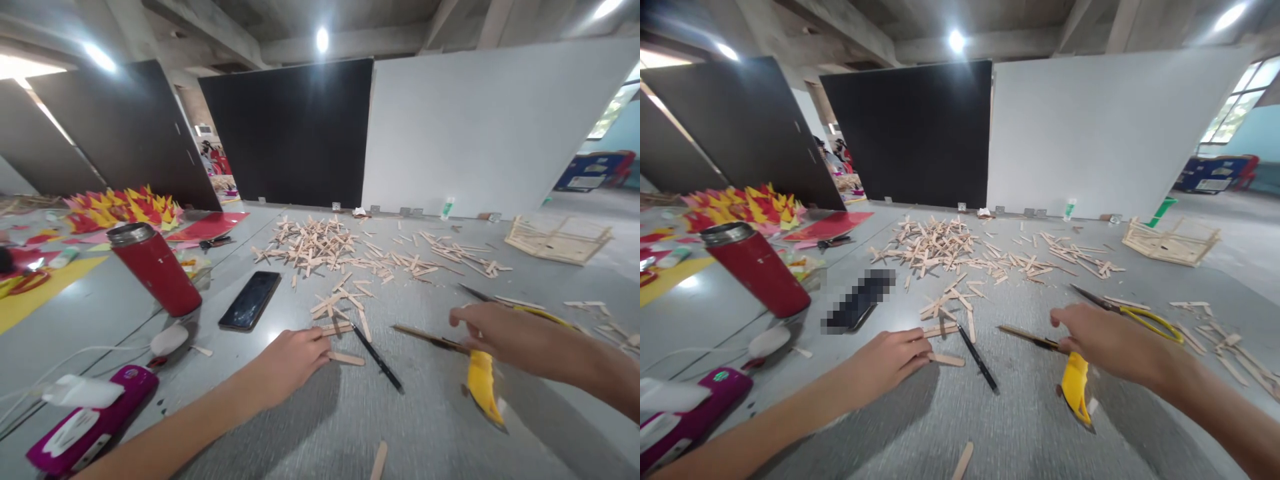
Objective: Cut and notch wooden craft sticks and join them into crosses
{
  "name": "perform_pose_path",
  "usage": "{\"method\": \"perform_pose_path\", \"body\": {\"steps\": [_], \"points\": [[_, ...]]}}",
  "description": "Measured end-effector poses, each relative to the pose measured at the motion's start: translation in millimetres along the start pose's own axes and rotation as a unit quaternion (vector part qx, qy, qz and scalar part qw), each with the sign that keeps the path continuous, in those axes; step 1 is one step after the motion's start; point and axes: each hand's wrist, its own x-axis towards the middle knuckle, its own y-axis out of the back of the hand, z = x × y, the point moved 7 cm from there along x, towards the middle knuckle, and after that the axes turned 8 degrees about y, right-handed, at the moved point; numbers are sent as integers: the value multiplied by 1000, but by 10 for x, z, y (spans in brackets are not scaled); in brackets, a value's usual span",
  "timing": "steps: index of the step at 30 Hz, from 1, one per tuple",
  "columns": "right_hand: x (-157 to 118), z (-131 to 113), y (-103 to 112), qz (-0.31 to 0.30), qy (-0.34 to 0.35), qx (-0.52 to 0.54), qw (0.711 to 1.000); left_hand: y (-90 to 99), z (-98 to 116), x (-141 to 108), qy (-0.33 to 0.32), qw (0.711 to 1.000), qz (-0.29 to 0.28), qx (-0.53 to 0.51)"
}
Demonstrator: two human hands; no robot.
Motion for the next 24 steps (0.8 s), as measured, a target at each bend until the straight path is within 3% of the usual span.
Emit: {"method": "perform_pose_path", "body": {"steps": [3, 5, 9, 10, 14, 16, 24], "points": [[-18, -207, -94, -90, 7, -18, 996, -5, 31, 2, -26, 999, 11, 19], [2, -355, -176, -111, 37, -20, 993, -14, 73, -7, -50, 998, 18, 33], [160, -544, -426, -6, 173, -51, 984, -63, 175, -48, -89, 994, 21, 61], [195, -580, -513, 28, 216, -79, 973, -77, 196, -58, -95, 993, 20, 66], [213, -725, -882, 59, 376, -157, 912, -105, 245, -85, -106, 992, 15, 68], [186, -758, -908, 81, 397, -164, 899, -103, 249, -86, -110, 992, 12, 60], [138, -760, -730, 159, 372, -245, 881, -105, 187, -60, -98, 995, -2, 4]]}}
